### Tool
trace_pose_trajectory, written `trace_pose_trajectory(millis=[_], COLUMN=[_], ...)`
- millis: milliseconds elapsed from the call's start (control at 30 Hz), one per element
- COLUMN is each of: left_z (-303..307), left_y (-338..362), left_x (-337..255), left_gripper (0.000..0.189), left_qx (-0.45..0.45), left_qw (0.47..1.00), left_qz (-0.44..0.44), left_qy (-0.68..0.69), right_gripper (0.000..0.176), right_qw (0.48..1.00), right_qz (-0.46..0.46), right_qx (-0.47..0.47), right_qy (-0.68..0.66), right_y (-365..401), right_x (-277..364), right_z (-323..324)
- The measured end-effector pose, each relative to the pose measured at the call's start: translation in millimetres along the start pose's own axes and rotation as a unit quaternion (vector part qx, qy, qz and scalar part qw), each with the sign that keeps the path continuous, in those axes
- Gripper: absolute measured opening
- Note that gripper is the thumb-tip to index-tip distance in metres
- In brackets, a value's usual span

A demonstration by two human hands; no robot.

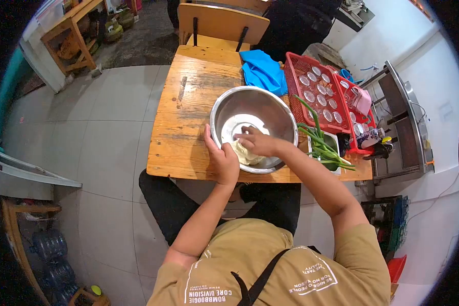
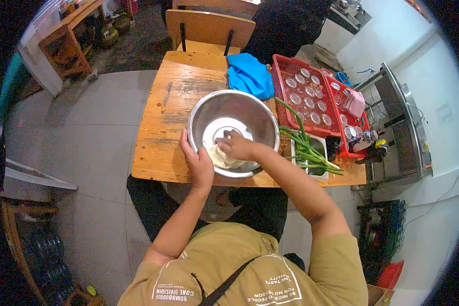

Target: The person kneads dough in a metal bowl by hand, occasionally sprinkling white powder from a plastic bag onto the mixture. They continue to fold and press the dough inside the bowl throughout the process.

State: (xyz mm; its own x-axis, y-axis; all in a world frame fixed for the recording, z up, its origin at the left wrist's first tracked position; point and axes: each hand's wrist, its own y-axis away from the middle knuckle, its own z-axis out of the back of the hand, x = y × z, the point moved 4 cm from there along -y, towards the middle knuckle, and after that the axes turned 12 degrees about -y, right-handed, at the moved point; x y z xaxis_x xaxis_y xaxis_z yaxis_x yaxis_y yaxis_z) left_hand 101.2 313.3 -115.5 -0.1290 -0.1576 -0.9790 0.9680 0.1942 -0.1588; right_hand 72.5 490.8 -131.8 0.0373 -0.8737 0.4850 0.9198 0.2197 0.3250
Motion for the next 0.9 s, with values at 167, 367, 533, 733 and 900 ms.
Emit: trace_pose_trajectory(millis=[167,367,533,733,900], left_z=[-2.8,-2.7,-2.5,0.2,3.0], left_y=[-3.3,-7.4,-12.0,-17.1,-17.8], left_x=[6.7,10.4,18.8,18.3,14.2], left_gripper=[0.063,0.062,0.062,0.062,0.064], left_qx=[0.002,-0.003,0.018,0.034,0.052], left_qw=[1.000,0.999,0.999,0.999,0.998], left_qz=[0.024,0.006,-0.008,-0.010,-0.025], left_qy=[0.013,0.032,0.032,0.012,0.005], right_gripper=[0.059,0.084,0.080,0.064,0.053], right_qw=[0.992,0.988,0.994,0.996,0.986], right_qz=[0.000,0.034,0.062,0.072,0.044], right_qx=[0.084,0.072,0.089,0.051,-0.013], right_qy=[-0.091,-0.135,0.033,-0.015,-0.161], right_y=[31.2,26.0,17.3,20.6,20.3], right_x=[27.4,28.4,37.6,51.3,15.8], right_z=[7.9,10.9,8.3,3.0,12.7])
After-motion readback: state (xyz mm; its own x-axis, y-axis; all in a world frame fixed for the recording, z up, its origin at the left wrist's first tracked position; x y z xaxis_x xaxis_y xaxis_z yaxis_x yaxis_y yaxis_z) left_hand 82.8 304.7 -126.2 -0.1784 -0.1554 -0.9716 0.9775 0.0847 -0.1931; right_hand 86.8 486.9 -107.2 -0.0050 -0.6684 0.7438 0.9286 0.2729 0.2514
